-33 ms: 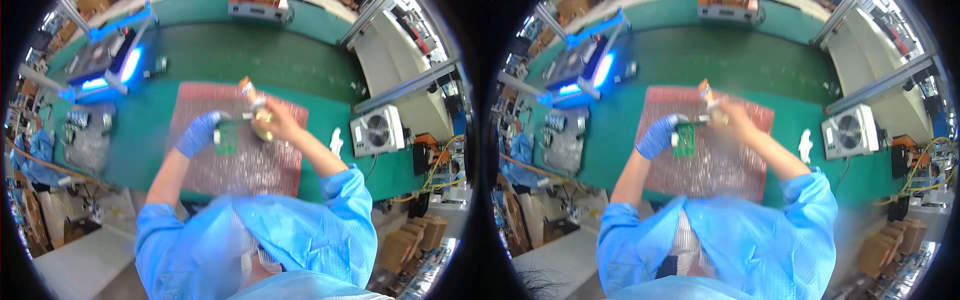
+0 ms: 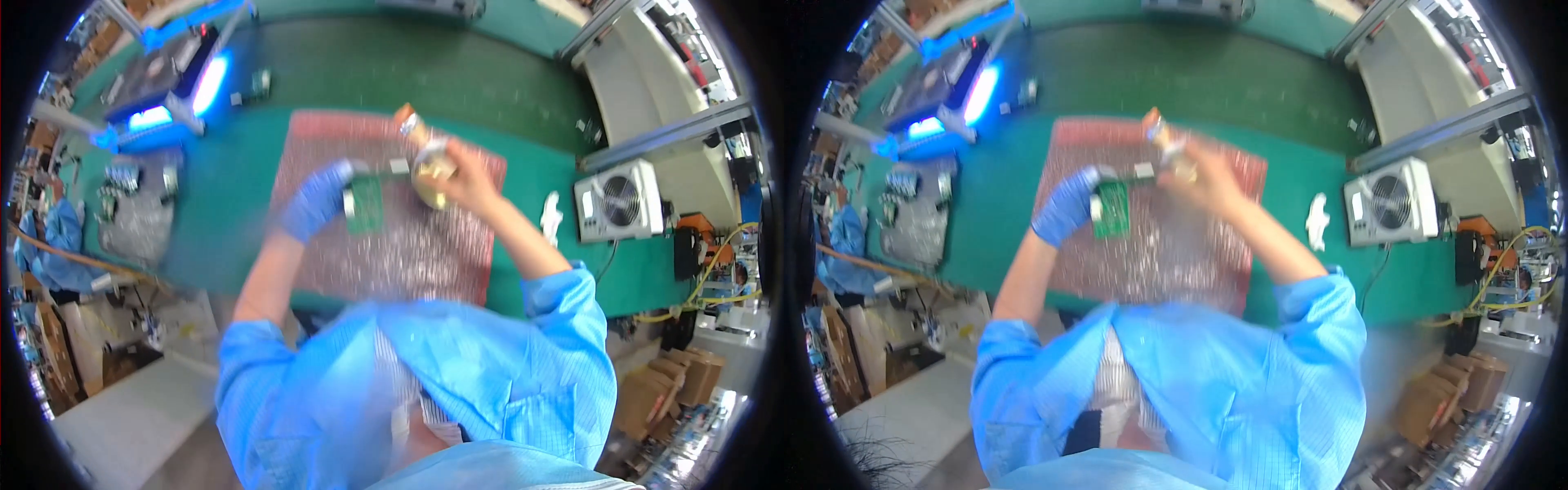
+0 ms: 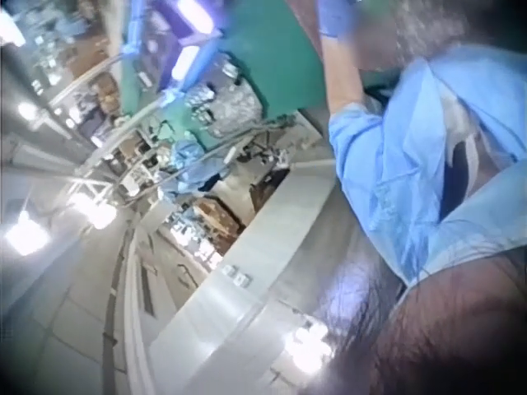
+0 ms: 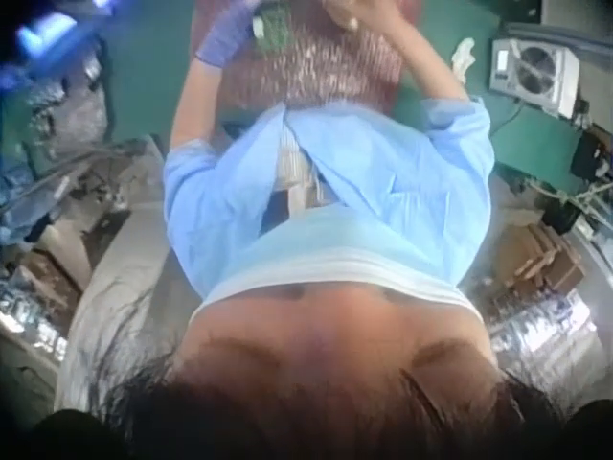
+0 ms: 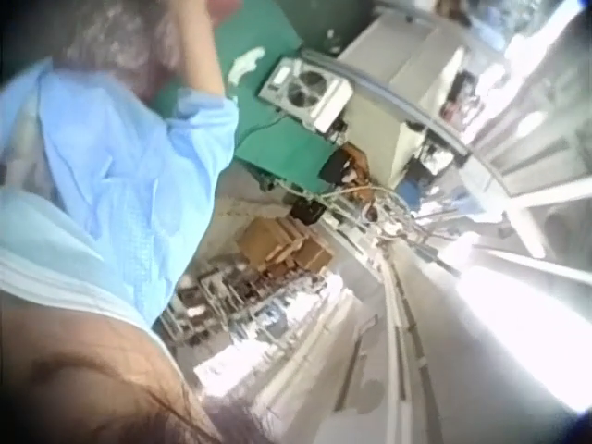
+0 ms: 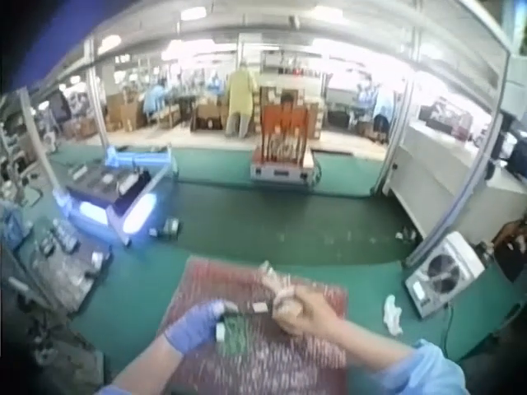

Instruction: Brushing a liquid coating onto printed circuit boards.

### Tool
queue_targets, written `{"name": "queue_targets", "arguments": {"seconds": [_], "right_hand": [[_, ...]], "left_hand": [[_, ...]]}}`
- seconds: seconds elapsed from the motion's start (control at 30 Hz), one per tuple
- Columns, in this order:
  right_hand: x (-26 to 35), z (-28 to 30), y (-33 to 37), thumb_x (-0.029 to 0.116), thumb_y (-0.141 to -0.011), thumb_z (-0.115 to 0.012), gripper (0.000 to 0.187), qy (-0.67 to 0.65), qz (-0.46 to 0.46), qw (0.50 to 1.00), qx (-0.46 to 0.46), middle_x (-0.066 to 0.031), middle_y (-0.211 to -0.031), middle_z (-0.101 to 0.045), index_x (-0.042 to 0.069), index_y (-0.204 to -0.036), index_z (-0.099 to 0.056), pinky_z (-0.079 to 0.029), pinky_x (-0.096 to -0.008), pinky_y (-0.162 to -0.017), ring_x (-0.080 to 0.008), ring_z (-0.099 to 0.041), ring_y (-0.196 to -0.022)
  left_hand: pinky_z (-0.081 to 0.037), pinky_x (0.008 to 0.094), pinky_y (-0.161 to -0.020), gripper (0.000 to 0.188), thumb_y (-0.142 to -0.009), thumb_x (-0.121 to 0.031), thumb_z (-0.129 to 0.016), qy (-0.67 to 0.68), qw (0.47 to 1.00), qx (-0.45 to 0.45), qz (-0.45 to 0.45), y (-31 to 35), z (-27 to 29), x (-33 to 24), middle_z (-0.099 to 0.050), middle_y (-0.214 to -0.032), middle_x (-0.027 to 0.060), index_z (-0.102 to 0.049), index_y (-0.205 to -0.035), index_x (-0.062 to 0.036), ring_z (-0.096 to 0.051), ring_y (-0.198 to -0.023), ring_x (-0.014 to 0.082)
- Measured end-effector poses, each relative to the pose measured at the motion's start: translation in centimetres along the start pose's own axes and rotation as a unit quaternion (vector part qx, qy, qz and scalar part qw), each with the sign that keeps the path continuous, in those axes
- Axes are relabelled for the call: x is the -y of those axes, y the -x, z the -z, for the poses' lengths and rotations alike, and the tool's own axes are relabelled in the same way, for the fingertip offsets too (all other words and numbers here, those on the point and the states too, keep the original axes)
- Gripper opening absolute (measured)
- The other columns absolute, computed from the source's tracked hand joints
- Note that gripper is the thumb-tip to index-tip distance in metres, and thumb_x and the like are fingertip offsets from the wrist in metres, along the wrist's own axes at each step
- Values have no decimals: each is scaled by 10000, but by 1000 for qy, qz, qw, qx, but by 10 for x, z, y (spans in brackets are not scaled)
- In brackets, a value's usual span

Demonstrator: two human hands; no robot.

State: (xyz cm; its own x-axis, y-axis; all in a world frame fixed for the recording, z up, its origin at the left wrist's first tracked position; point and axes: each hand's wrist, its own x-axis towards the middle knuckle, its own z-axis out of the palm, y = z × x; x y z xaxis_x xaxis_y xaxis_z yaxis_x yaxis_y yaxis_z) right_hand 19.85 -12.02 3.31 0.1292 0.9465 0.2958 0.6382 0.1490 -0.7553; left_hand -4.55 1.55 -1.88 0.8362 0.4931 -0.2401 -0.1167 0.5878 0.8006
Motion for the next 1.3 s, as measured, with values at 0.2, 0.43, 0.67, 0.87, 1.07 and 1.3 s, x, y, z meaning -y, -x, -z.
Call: {"name": "queue_targets", "arguments": {"seconds": [0.2,0.43,0.67,0.87,1.07,1.3], "right_hand": [[4,13,51,117,-847,-606,158,-226,-196,926,-228,-17,-779,-598,13,-963,-579,-454,-214,-577,-75,-561,-677],[-34,7,89,170,-851,-594,131,-225,-315,894,-225,-4,-715,-571,48,-893,-576,-412,-207,-539,-70,-514,-610],[-37,1,84,175,-851,-593,158,-200,-310,909,-196,-13,-733,-589,31,-916,-583,-409,-210,-545,-72,-523,-619],[-44,3,84,174,-857,-594,168,-192,-313,912,-185,-11,-740,-600,28,-940,-588,-404,-213,-540,-73,-529,-628],[-41,26,82,168,-859,-585,148,-178,-295,919,-193,-31,-738,-621,29,-909,-593,-430,-216,-533,-87,-577,-648],[-25,73,82,183,-852,-590,180,-139,-296,927,-182,-28,-727,-610,21,-923,-619,-410,-196,-524,-91,-572,-607]], "left_hand": [[-559,419,-764,283,-841,-218,-620,189,969,-149,-57,49,49,19,-620,-1031,131,-591,-1061,-43,-615,-938,272],[-574,413,-720,278,-828,-208,-628,244,955,-167,-8,57,51,50,-632,-997,143,-593,-1049,-42,-638,-881,260],[-549,411,-792,321,-852,-240,-606,175,973,-147,19,52,40,60,-625,-1051,123,-578,-1111,-52,-619,-957,246],[-566,390,-711,312,-838,-258,-610,163,969,-184,29,44,26,58,-635,-975,105,-580,-1074,-57,-633,-863,224],[-569,371,-691,282,-841,-265,-607,151,973,-172,19,31,19,54,-635,-958,102,-588,-1041,-67,-633,-858,218],[-551,353,-758,343,-838,-283,-618,85,987,-132,20,12,10,44,-648,-989,91,-585,-1102,-67,-638,-889,197]]}}
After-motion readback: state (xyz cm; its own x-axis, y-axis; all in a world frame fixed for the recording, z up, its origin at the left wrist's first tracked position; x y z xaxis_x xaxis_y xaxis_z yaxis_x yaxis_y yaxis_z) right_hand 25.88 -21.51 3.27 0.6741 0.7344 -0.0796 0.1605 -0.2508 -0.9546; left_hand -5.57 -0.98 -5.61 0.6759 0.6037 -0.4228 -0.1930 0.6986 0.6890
